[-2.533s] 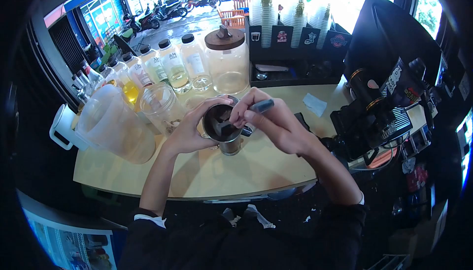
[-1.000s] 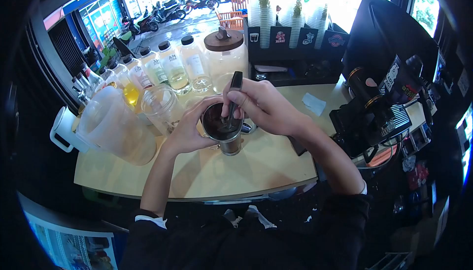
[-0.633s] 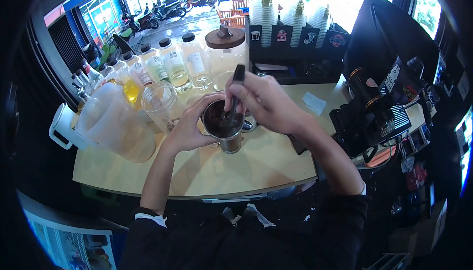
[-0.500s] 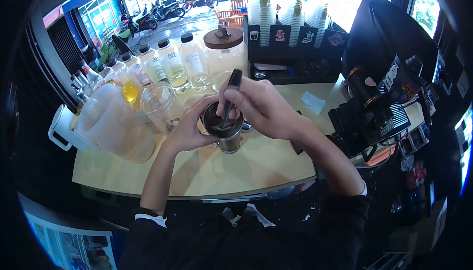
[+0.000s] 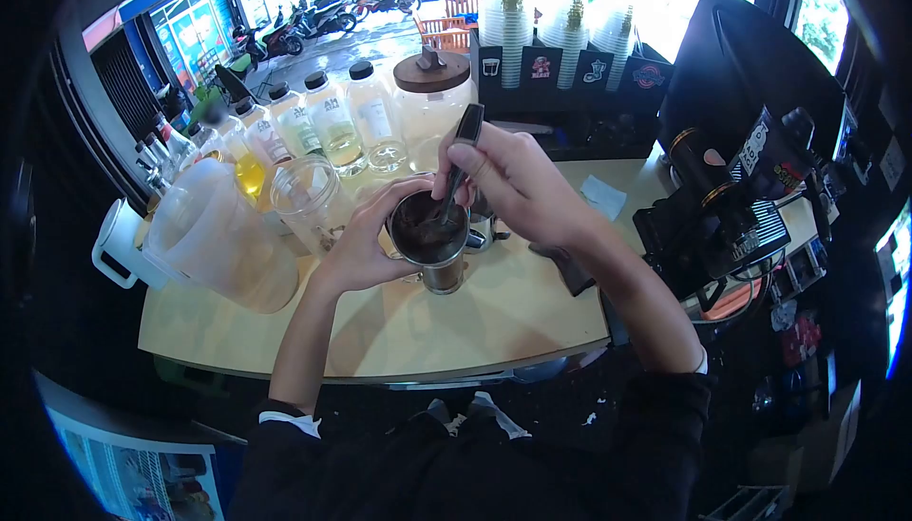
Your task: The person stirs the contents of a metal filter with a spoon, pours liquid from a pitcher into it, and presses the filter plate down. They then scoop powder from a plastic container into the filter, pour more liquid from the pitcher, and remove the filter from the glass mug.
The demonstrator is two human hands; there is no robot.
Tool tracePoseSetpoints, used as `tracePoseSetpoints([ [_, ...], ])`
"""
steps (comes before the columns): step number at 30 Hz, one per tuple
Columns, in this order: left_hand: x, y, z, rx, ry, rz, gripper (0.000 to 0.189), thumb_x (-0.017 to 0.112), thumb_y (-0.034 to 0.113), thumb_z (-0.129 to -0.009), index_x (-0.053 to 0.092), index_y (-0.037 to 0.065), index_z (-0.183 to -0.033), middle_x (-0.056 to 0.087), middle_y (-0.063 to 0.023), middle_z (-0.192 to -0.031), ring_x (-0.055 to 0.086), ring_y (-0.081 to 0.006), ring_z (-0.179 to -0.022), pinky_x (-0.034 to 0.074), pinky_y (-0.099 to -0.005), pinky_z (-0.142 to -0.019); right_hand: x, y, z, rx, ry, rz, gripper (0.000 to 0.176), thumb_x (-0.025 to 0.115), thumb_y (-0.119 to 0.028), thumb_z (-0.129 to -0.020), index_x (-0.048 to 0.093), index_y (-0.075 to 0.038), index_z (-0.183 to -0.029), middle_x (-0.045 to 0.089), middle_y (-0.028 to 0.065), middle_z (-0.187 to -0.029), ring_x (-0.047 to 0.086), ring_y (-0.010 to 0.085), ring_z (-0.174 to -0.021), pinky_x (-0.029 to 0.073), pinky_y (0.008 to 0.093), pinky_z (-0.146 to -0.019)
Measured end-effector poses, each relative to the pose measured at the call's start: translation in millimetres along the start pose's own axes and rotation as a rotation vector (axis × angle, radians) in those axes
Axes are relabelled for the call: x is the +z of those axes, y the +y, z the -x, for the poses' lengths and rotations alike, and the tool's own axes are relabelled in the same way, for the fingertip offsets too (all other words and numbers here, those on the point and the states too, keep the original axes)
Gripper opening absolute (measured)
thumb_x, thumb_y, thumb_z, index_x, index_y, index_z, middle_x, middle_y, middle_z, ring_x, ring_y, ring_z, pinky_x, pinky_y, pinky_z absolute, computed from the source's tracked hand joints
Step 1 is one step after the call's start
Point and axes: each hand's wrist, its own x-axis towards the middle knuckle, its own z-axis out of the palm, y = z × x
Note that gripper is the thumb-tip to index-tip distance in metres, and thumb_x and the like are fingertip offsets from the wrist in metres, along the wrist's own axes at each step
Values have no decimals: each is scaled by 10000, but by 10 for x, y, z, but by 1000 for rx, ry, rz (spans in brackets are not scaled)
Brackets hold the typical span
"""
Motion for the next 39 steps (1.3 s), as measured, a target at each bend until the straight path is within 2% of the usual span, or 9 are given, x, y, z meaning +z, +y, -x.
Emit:
tracePoseSetpoints([
  [8, -35, 28, 2, 5, -12, 13, 826, 789, 85, -522, 462, 127, -1279, 507, -104, -1299, 485, -314, -1207, 392, -406, -1043, 17, -75, -50, -35, 9, 23, 224, 416, -165, -989, 539, 2, -905, 624, 42, -757, 564, 94, -656, 484, 261, -636],
  [10, -28, 13, 10, 17, -6, -25, 823, 789, 85, -526, 460, 128, -1280, 508, -103, -1298, 479, -314, -1212, 392, -405, -1043, 32, -72, -37, -16, -111, 151, 219, 416, -158, -987, 541, -2, -896, 615, 39, -747, 564, 100, -654, 481, 265, -627],
  [15, -21, 1, 27, -11, 5, 7, 810, 791, 106, -546, 458, 136, -1284, 516, -96, -1286, 478, -311, -1204, 365, -422, -1058, 51, -83, -20, -97, -27, 110, 230, 417, -155, -986, 552, 3, -887, 633, 46, -763, 588, 109, -660, 482, 276, -616],
  [18, -18, -53, 16, 56, 31, -172, 808, 799, 149, -545, 466, 141, -1281, 529, -91, -1268, 491, -308, -1184, 341, -433, -1062, 66, -62, 17, -65, -127, 169, 220, 420, -155, -987, 550, 8, -916, 642, 53, -781, 602, 104, -687, 487, 267, -623],
  [23, 3, -83, 42, -19, 100, -92, 802, 824, 198, -515, 511, 118, -1249, 570, -90, -1206, 503, -296, -1178, 338, -433, -1048, 14, -182, 90, -68, 106, -182, 224, 393, -127, -990, 541, 37, -952, 633, 102, -875, 633, 137, -796, 519, 264, -723],
  [29, 38, -40, 29, -29, 123, -138, 829, 829, 239, -495, 510, 117, -1251, 576, -99, -1193, 512, -302, -1155, 352, -430, -1034, 12, -107, 114, -58, -120, 55, 188, 378, -122, -994, 518, 2, -976, 621, 138, -901, 636, 157, -831, 527, 284, -731],
  [34, 93, -106, 83, -79, 152, -141, 822, 845, 298, -518, 509, 102, -1241, 586, -97, -1176, 531, -289, -1129, 366, -424, -1018, 23, -179, 149, -63, 263, -383, 177, 413, -145, -996, 502, 6, -1022, 643, 101, -919, 648, 144, -858, 526, 270, -756],
  [38, 104, -64, 75, -158, 172, -131, 850, 873, 322, -520, 501, 65, -1240, 580, -121, -1159, 546, -272, -1113, 410, -406, -984, 133, -15, 185, -128, 265, -392, 152, 495, -130, -968, 529, 2, -1035, 646, 102, -954, 650, 134, -893, 541, 283, -764],
  [39, 116, -71, 75, -157, 172, -132, 850, 873, 322, -520, 501, 65, -1240, 580, -121, -1159, 546, -272, -1113, 410, -406, -984, 150, 44, 220, -174, 223, -162, 155, 553, -106, -931, 546, -3, -1046, 645, 110, -972, 660, 158, -878, 549, 293, -743],
])
